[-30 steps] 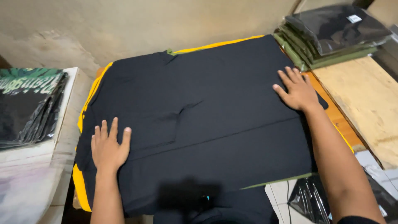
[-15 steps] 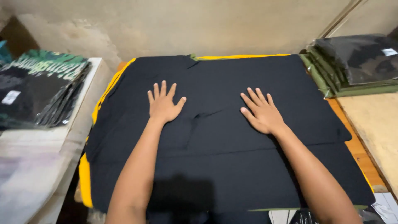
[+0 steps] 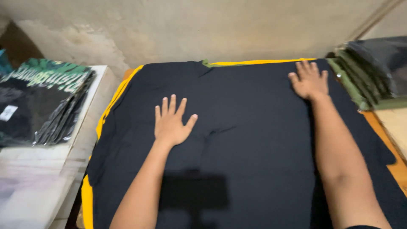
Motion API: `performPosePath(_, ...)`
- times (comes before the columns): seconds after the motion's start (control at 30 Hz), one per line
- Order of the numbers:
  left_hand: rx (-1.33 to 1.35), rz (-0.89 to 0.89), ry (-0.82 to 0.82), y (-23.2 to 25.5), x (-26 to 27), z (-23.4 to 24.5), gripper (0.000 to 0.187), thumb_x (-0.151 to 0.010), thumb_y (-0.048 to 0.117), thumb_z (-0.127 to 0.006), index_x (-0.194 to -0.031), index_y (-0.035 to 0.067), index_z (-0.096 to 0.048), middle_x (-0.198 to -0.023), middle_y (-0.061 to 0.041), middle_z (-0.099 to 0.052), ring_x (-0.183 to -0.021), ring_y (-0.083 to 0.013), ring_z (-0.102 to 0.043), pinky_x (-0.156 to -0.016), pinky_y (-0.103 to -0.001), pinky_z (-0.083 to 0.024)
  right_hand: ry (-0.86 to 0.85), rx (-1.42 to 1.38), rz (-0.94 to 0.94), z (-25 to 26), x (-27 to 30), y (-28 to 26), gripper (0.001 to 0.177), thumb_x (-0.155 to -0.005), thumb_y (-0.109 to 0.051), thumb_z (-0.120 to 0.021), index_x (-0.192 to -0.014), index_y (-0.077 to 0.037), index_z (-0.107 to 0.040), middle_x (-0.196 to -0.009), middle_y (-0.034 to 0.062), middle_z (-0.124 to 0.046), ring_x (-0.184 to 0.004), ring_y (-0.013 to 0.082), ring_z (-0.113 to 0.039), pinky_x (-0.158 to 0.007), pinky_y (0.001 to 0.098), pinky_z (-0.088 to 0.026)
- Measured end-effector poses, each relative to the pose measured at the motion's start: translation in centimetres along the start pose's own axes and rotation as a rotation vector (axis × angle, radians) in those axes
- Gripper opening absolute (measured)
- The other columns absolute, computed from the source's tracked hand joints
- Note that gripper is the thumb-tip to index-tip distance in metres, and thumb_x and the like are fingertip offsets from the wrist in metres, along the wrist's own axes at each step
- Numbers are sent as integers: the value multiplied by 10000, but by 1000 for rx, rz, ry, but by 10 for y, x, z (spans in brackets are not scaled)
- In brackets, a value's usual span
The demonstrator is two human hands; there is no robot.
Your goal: Folding black t-shirts and placing them into clear plastic bags for packaging.
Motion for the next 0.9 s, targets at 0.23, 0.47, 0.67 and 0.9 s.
performPosePath(0.23, 85, -2, 118, -9, -9, -18, 801, -963, 614, -334, -1601, 130, -310, -1695, -199, -154, -1567, -416, -21, -1216, -601, -12, 345, 23, 123, -27, -63, 55, 502, -1045, -271, -453, -1461, -78, -658, -1469, 232, -602, -1271, 467, -554, -968, 591, -456)
performPosePath(0.47, 99, 38, 108, -24, -29, -10, 895, -891, 738, -357, -1603, 197, -319, -1704, -151, -149, -1574, -381, -20, -1219, -625, 17, 608, -226, 390, -154, -209, 202, 327, -1020, 135, -473, -1283, 87, -661, -944, 194, -633, -712, 302, -588, -636, 350, -499)
performPosePath(0.67, 73, 256, 353, -80, -74, -9, 880, -880, 708, -465, -1578, 181, -378, -1668, -198, -230, -1545, -430, -120, -1198, -631, -89, 666, -215, 455, -174, -222, 214, 311, -1033, 142, -476, -1278, 120, -666, -988, 209, -647, -772, 317, -615, -708, 348, -525)
performPosePath(0.9, 1, 438, 870, -130, -118, -6, 509, -974, 380, -537, -1223, -51, -643, -1167, -212, -600, -1023, -392, -562, -863, -499, -446, 576, -402, 311, -126, -173, 191, 261, -1064, 128, -538, -1302, 120, -646, -817, 210, -589, -604, 307, -524, -531, 379, -414)
Point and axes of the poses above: each hand's wrist, its own x-axis away from the middle knuckle, its own z-axis out of the back of the hand, y = z × x, the point moved 4 cm from there along -x, towards the middle knuckle
